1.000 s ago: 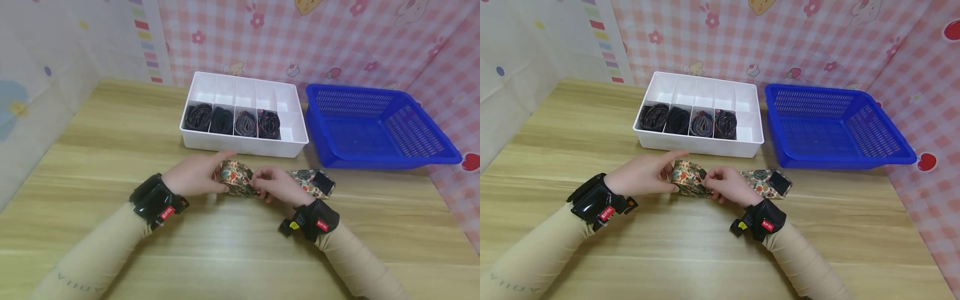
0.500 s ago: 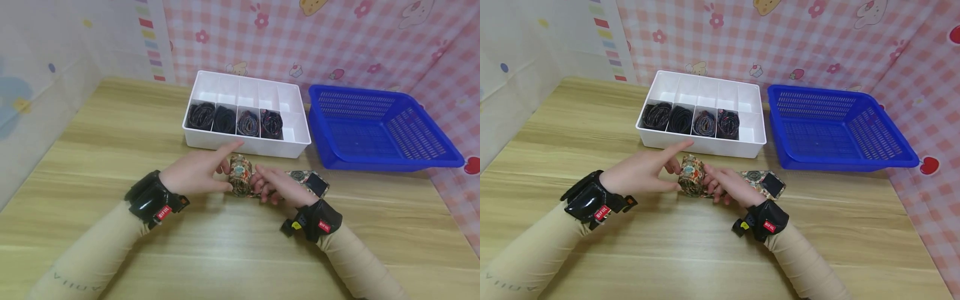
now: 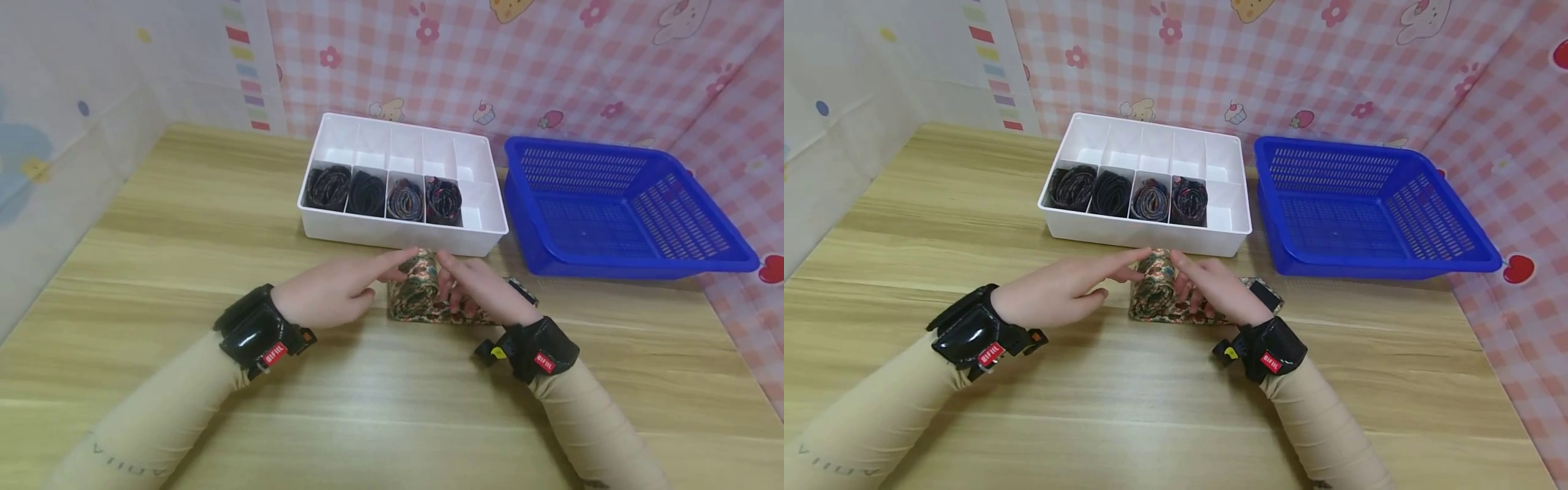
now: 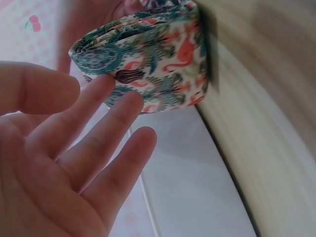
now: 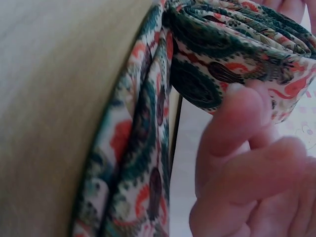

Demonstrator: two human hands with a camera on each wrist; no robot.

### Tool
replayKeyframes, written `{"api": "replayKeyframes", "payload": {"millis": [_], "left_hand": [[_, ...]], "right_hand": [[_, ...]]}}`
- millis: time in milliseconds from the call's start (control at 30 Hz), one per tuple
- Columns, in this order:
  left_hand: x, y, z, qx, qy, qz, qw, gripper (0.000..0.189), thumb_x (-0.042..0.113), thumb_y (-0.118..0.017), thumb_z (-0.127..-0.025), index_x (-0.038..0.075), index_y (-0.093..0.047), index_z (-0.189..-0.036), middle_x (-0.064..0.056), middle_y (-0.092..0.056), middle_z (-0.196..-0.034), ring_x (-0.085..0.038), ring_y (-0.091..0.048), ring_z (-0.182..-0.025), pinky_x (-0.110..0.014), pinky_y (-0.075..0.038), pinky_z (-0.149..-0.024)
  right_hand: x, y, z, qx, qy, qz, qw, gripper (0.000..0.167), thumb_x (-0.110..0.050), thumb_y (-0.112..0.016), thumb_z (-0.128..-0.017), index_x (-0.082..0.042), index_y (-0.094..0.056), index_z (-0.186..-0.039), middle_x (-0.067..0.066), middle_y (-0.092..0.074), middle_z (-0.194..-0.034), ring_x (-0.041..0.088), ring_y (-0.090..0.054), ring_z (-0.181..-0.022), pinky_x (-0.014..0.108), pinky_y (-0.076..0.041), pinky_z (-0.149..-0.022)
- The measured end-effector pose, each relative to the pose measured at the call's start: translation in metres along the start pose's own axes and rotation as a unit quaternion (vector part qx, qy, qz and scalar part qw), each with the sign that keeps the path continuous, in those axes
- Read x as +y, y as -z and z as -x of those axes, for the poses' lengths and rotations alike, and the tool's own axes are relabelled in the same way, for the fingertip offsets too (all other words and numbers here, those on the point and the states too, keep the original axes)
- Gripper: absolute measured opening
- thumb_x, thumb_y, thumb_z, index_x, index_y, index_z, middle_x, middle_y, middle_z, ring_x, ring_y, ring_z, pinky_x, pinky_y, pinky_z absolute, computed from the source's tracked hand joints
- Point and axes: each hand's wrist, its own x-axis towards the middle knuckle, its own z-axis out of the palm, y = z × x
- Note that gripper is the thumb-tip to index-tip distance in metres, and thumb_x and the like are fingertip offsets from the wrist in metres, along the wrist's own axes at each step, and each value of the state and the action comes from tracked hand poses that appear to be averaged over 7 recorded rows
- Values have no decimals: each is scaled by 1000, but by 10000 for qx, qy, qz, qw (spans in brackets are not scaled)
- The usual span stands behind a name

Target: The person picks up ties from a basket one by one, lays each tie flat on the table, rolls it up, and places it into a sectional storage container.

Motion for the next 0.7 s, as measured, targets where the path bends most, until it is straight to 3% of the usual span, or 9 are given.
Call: {"api": "replayKeyframes", "payload": {"millis": [200, 300, 400, 567, 700], "left_hand": [[1, -4, -1, -116, 44, -159, 9998, 76, -6, -49, -89, 16, -20, -156, -7, -54, -138, -22, -58, -115, -32, -49, -84], [1, -5, 0, -71, 67, -317, 9994, 73, -5, -50, -89, 15, -24, -155, -9, -58, -134, -19, -61, -96, -32, -50, -79], [0, -5, -1, -38, 62, -429, 9991, 72, -4, -51, -89, 15, -27, -154, -9, -60, -131, -17, -61, -90, -31, -50, -77], [0, -5, -1, -83, 46, -331, 9994, 72, -4, -50, -89, 17, -26, -154, -7, -61, -128, -20, -62, -102, -34, -50, -83], [-2, -6, -1, -103, 74, -346, 9993, 72, -2, -49, -91, 21, -25, -155, -6, -59, -132, -18, -60, -99, -34, -49, -84]], "right_hand": [[-2, 1, -1, 303, -139, 455, 9984, 53, -53, -48, -97, -6, -55, -75, 6, -54, -62, 22, -54, -54, 32, -45, -47], [-1, 4, -1, 338, -85, 684, 9970, 46, -47, -54, -96, -10, -53, -70, 3, -51, -59, 18, -49, -51, 31, -43, -47], [0, 9, 1, 404, -36, 912, 9950, 43, -44, -57, -94, -10, -52, -68, 2, -50, -58, 18, -48, -51, 29, -40, -46], [2, 18, 3, 601, -80, 1241, 9904, 36, -40, -60, -91, -12, -55, -69, 4, -53, -60, 19, -51, -51, 31, -43, -43], [3, 21, 3, 672, -17, 1638, 9842, 31, -34, -62, -88, -13, -53, -67, 1, -53, -60, 18, -52, -51, 31, -45, -46]]}}
